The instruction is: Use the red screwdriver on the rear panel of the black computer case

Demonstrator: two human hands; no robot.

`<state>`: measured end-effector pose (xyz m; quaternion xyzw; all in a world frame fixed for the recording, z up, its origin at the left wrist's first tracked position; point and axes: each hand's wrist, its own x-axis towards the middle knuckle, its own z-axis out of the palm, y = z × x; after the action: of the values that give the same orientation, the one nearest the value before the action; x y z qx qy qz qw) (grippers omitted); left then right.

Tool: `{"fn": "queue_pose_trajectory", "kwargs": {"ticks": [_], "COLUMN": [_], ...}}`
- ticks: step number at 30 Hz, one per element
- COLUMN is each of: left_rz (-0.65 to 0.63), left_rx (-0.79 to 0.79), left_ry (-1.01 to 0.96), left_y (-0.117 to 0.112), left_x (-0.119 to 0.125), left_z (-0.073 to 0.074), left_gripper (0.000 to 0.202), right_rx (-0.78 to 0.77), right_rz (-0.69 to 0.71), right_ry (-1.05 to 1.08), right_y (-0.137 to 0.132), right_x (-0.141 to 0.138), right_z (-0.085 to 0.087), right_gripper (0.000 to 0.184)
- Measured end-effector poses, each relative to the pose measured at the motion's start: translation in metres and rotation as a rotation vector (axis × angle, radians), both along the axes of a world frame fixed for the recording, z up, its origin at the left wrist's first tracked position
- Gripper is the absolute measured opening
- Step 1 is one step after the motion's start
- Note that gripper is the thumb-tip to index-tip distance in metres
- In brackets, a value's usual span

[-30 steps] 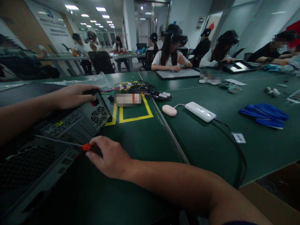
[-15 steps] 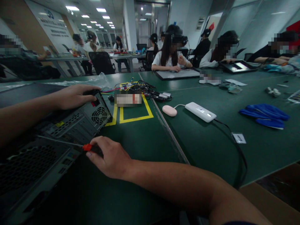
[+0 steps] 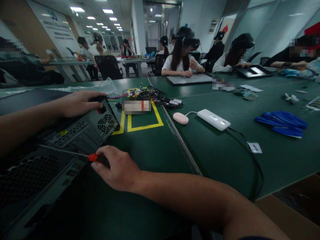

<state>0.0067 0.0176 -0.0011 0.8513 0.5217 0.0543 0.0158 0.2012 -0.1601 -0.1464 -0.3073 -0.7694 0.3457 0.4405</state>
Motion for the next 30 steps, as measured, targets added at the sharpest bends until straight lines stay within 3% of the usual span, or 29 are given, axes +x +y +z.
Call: {"fn": "queue_pose_trajectory", "kwargs": {"ticks": [20,27,30], "left_rz": [0.002,-0.015,-0.007], "left_rx": [0.011,0.017,0.019], "left_ry": [-0.007,-0.018,-0.014], "left_y": [0.0035,0.0030,0.0029], "left_x": [-0.0034,-0.0028,-0.0028], "left_z": [-0.0028,-0.0029,-0.0029], "left_gripper": [0.080,0.077,0.075], "right_rx": [0.076,-0.014,-0.010], "right_rz": [0.004,0.000,-0.013], "right_ry": [-0.086,-0.016,-0.036], "right_y": [0.0016,-0.0016,-0.0016], "right_x": [0.0008,-0.0002,-0.0009], "right_z": [0.0046,0.0030,0.0010], "right_gripper": [0.028,0.034,0.028]}}
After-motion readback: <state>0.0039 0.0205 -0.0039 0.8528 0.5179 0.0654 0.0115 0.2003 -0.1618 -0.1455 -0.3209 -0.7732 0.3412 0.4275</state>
